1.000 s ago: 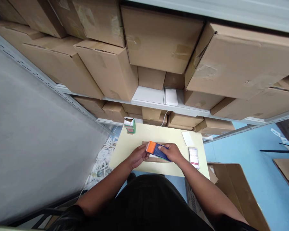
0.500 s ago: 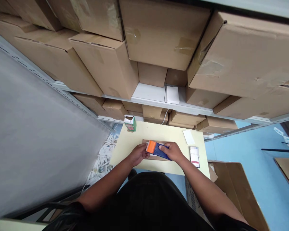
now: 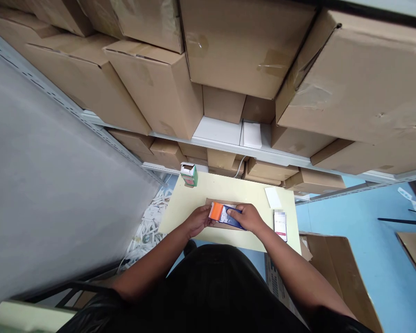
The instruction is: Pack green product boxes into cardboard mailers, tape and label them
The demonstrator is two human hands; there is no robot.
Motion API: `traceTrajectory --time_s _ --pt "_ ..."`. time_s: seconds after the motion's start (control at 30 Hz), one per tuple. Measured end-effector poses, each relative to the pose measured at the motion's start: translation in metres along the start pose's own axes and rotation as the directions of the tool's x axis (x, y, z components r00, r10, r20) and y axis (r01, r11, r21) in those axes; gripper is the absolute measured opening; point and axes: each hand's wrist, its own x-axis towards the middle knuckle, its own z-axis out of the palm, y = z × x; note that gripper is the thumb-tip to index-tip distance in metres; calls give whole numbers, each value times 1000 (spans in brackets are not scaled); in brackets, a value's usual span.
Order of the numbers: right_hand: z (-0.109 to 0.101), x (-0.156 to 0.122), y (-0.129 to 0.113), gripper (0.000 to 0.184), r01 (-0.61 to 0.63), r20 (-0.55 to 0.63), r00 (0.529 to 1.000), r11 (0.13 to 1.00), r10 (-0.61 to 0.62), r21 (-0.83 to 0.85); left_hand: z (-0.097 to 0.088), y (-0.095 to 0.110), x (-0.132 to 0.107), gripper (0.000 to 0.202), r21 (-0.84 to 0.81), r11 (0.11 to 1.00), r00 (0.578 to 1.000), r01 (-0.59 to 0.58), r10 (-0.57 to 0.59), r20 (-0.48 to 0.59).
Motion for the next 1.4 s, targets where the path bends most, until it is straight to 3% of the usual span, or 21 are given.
traceTrajectory --time_s 0.17,0.4,0.53,0.67,0.8,1.0,1.17,1.23,1.33,1.4 --pt "-4 2 -11 55 -28 20 999 991 31 -133 -2 7 -1 43 219 972 992 -83 102 -77" --pt "-18 2 -28 57 -76 100 990 964 104 -255 -14 10 -3 41 327 943 990 -56 95 -107" --pt "-30 -4 -25 63 -118 131 977 939 168 -323 -37 15 -9 36 358 927 965 -116 191 -181" --pt "-33 -5 -24 64 -93 167 971 917 170 -388 -66 12 -10 32 496 859 947 -125 253 -200" --pt "-26 1 -30 67 -46 171 974 866 150 -497 -80 -11 -4 28 712 683 922 -163 362 -135" --pt "-20 6 -34 69 -35 181 970 826 164 -563 -69 -57 17 33 920 356 854 -165 518 -48" --pt "-20 5 -32 67 -58 169 969 828 181 -558 -66 -57 23 25 941 319 848 -110 524 -78" --pt "-19 6 -32 68 -58 170 968 826 184 -560 -66 -52 12 29 941 308 792 -142 605 -78" --pt "-18 7 -32 69 -53 169 969 824 178 -563 -58 -48 -9 52 947 124 700 -297 703 128" --pt "-17 8 -33 71 -48 168 970 820 173 -570 -46 -47 -17 78 932 -67 712 -355 626 316"
